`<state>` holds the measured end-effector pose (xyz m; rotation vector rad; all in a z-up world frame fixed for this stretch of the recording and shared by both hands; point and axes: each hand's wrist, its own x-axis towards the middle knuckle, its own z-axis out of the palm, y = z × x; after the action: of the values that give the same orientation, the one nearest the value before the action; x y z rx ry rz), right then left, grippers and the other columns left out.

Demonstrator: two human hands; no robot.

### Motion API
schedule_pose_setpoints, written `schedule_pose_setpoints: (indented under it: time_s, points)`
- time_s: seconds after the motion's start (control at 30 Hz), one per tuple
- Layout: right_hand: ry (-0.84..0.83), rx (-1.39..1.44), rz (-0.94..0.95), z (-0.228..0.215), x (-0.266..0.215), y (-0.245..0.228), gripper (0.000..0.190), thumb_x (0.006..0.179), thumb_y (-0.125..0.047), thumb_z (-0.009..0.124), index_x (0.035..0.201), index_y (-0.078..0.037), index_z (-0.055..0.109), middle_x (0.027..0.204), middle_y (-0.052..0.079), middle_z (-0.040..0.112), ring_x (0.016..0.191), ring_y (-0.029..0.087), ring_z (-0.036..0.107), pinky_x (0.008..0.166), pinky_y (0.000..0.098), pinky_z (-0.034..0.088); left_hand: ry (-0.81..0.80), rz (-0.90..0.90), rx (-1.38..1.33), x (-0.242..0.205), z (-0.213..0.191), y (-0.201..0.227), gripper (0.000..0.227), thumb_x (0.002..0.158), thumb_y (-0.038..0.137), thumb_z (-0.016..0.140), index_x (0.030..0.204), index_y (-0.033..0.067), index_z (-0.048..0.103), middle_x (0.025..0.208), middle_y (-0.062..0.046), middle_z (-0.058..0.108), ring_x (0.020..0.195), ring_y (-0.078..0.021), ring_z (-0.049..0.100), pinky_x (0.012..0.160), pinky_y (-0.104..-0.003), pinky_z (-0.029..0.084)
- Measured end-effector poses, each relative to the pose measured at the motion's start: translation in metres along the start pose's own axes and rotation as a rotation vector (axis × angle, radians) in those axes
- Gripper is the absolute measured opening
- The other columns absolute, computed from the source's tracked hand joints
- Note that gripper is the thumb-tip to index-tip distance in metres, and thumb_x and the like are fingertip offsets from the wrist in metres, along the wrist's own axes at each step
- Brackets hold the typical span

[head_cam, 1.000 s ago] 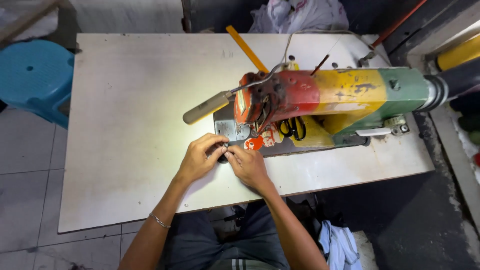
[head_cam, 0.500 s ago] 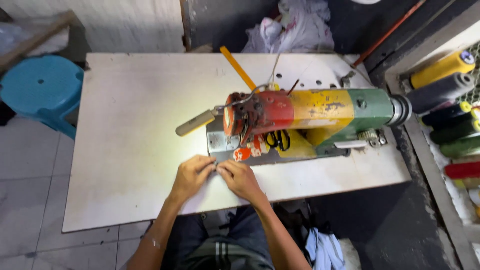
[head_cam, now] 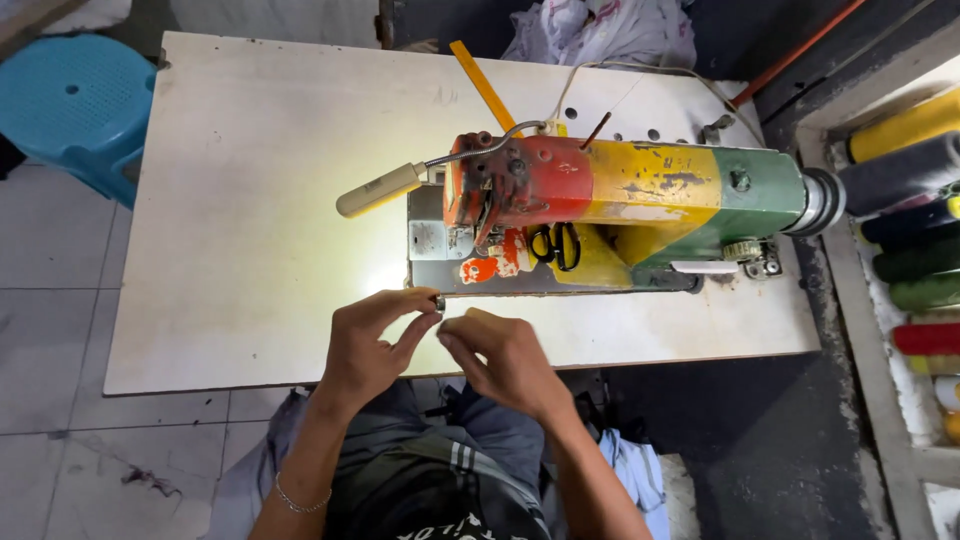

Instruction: A person is manually preparing and winding thread onto a small bobbin at a sewing workstation.

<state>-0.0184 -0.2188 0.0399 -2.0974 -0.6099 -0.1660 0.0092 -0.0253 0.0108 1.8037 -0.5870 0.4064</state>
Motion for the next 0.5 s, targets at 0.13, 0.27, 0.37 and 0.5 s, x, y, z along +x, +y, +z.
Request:
schedule_pose_setpoints:
  time_s: [0.13,0.27,0.37,0.5]
  points:
    - [0.066,-0.020,-0.022,-0.015,0.018,-0.005,0.009,0.097,-0.011,0.065,0.090,-0.011,0.071,0.060,0.007,0.055,0.052,0.030,0.060,0.050,0.0348,0.049,-0.049,0.074,0.063,0.002,-0.010,0.020,0.017,0.082,-0.003,0.081,0.095,0.0089,0.078,0.091,-0.011,0.080,0.087,-0.0317,0.079,0.075,-0.040,0.064]
    - [0.051,-0.035,-0.085,0.007,0.028,0.007,0.006,0.094,-0.010,0.068,0.089,-0.009,0.066,0.060,0.010,0.055,0.055,0.034,0.060,0.051,0.0404,0.049,-0.027,0.106,-0.053,-0.002,-0.030,0.020,0.016,0.084,-0.003,0.080,0.097,0.0075,0.078,0.095,-0.012,0.081,0.089,-0.0345,0.079,0.074,-0.044,0.065]
    - [-0.058,0.134,-0.100,0.016,0.026,-0.019,0.015,0.092,-0.006,0.068,0.078,-0.008,0.064,0.057,0.008,0.053,0.050,0.030,0.057,0.049,0.0370,0.047,-0.007,0.128,-0.050,-0.005,-0.046,0.008,0.015,0.082,-0.003,0.082,0.094,0.0057,0.079,0.093,-0.014,0.081,0.087,-0.0341,0.079,0.072,-0.044,0.066]
    - [-0.042,0.103,-0.027,0.010,0.032,-0.022,0.015,0.093,-0.006,0.065,0.079,-0.007,0.065,0.056,0.010,0.052,0.047,0.029,0.053,0.050,0.0371,0.048,0.003,0.123,-0.108,-0.010,-0.047,0.007,0.015,0.080,0.000,0.086,0.092,0.0029,0.078,0.095,-0.015,0.081,0.085,-0.0330,0.079,0.072,-0.044,0.066]
